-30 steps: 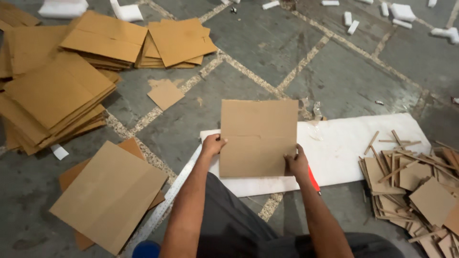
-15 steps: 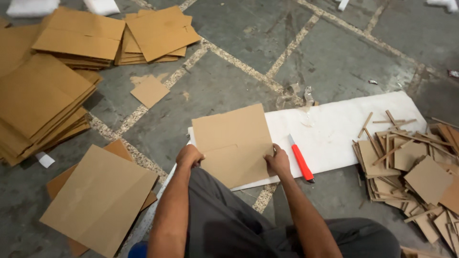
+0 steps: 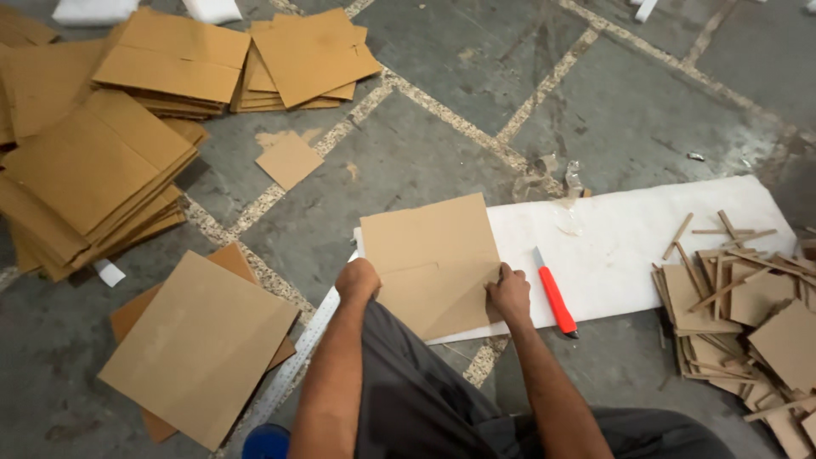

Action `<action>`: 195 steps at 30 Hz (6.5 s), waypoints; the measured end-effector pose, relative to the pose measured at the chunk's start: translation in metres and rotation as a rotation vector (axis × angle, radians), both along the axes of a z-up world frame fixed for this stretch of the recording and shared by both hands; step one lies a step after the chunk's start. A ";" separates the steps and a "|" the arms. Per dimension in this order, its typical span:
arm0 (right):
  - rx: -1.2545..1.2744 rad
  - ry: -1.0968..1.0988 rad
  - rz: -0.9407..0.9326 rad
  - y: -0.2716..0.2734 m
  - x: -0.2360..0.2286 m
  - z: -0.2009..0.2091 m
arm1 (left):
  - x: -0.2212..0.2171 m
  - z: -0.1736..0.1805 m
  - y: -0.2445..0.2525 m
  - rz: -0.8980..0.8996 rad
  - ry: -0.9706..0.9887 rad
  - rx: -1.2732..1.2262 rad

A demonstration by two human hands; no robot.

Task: The person sits on the floor and uses a red utility knife to cut rectangular pieces of cardboard along pre-scored lines. They repeatedly fold the cardboard to separate the cut sections and place the finished pieces into a pile.

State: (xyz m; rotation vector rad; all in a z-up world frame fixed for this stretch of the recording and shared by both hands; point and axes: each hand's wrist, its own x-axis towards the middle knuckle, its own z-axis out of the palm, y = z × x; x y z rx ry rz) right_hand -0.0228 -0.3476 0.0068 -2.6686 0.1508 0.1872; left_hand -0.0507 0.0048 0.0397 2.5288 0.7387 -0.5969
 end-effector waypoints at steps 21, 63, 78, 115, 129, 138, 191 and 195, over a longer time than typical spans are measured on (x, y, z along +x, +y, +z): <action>0.002 0.159 -0.088 0.019 0.003 0.037 | 0.046 0.022 -0.064 -0.718 -0.030 0.220; 0.048 0.144 0.110 0.084 -0.036 0.068 | 0.026 0.079 -0.083 -0.596 0.074 0.202; 0.066 0.086 0.314 0.149 0.020 0.085 | 0.027 0.089 -0.073 -0.615 0.101 0.197; -0.059 0.298 0.266 0.136 -0.035 0.135 | 0.026 0.032 -0.087 -0.463 -0.083 0.216; -0.108 0.294 0.318 0.110 -0.069 0.126 | 0.021 0.039 -0.085 -0.455 -0.209 0.350; 0.004 0.206 0.208 0.090 -0.065 0.128 | 0.024 0.082 -0.070 -0.614 0.089 0.117; -0.078 0.456 0.248 0.119 -0.053 0.150 | 0.022 0.058 -0.082 -0.549 0.001 0.189; 0.004 0.244 0.350 0.119 -0.057 0.148 | 0.022 0.076 -0.076 -0.558 0.028 0.188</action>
